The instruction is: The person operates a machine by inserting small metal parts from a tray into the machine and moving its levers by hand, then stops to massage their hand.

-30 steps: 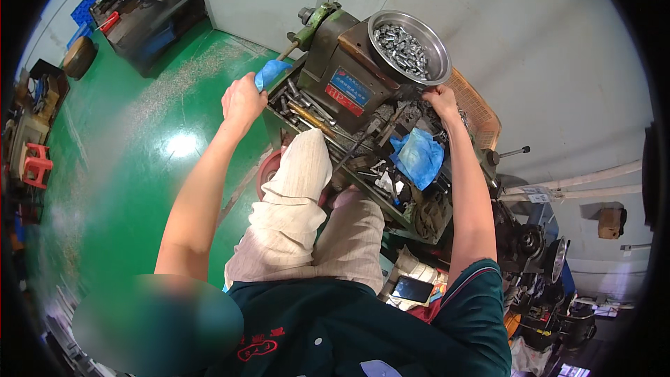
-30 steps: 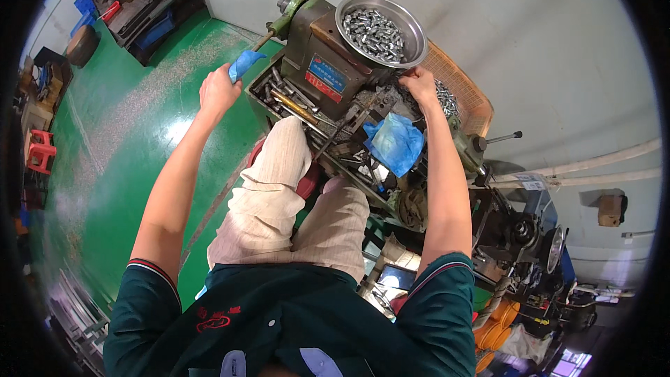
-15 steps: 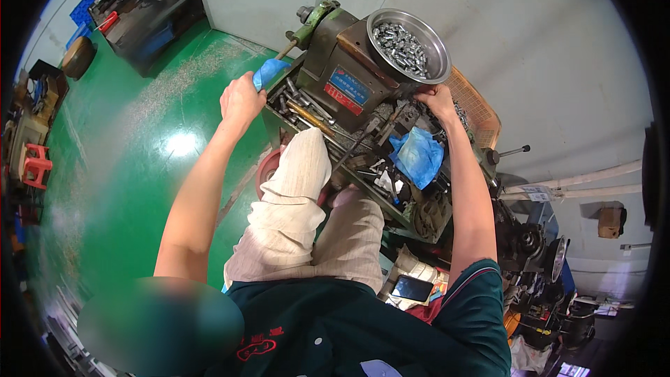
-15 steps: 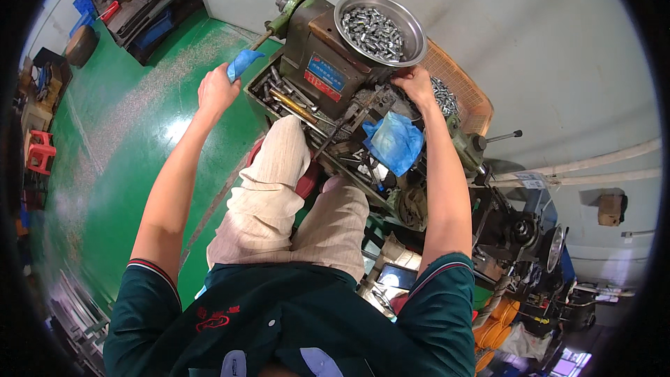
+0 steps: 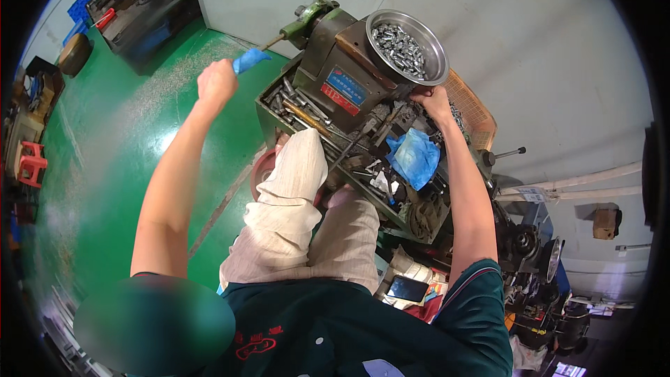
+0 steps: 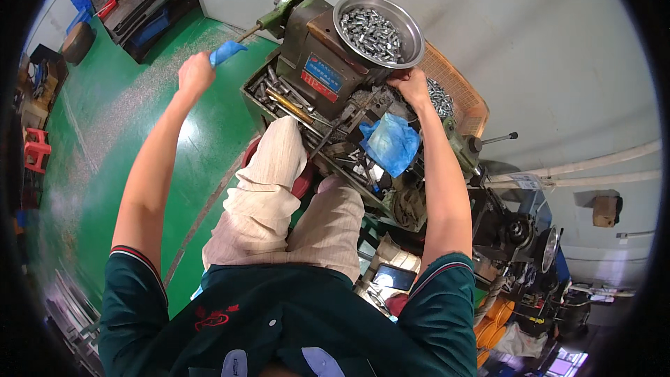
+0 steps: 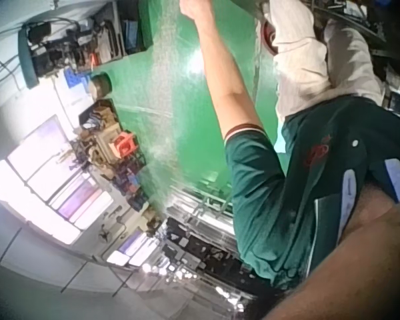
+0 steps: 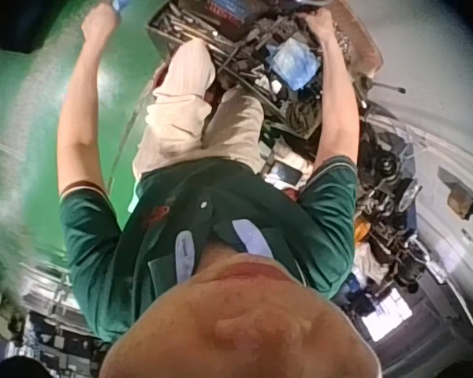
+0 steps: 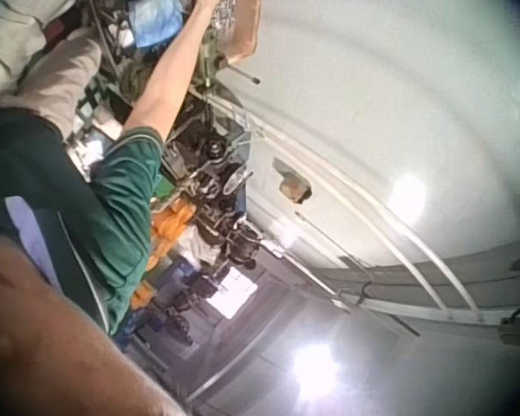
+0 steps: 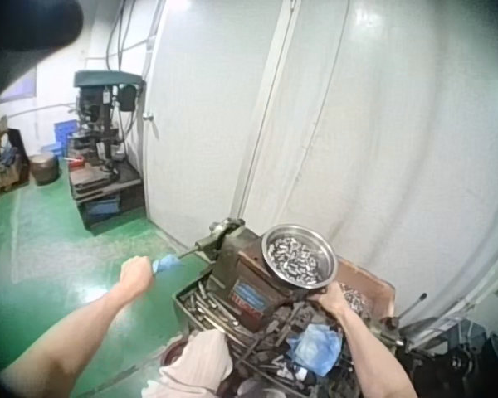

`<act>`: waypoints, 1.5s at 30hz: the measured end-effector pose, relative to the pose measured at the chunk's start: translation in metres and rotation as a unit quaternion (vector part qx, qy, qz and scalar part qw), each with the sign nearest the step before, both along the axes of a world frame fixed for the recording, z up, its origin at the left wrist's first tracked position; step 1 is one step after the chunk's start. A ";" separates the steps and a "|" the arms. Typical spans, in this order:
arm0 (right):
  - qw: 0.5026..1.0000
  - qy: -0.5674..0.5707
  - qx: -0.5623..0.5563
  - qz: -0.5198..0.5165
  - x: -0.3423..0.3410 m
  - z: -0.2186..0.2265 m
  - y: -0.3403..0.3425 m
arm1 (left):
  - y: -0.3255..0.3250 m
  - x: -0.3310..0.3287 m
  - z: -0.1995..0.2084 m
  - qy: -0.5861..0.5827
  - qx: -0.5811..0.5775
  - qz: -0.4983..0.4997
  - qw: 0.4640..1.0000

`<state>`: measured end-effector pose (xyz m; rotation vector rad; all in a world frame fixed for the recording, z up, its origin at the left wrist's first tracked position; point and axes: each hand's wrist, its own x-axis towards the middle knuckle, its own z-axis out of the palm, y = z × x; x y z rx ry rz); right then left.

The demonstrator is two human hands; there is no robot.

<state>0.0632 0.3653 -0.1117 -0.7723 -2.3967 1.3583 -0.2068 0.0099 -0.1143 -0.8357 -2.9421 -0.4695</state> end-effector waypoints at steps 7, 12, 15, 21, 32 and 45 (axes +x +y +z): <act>0.992 -0.080 0.096 0.009 0.010 0.015 0.024 | -0.007 -0.041 -0.004 -0.013 -0.041 0.029 0.999; 0.883 -0.314 0.324 -0.125 0.075 0.042 0.098 | -0.002 -0.030 0.009 -0.042 -0.040 0.028 0.998; 0.779 -0.454 0.364 -0.234 0.127 0.060 0.101 | -0.007 -0.030 0.006 -0.046 -0.034 0.037 0.998; 0.763 -0.442 0.351 -0.316 0.264 0.048 0.098 | -0.008 -0.037 -0.004 -0.026 -0.033 0.024 0.999; 0.717 -0.408 0.424 -0.373 0.310 0.044 -0.018 | -0.007 -0.038 -0.003 -0.025 -0.026 0.016 0.999; 0.703 -0.438 0.412 -0.380 0.297 0.050 -0.033 | -0.004 -0.035 -0.006 -0.010 -0.027 0.028 0.999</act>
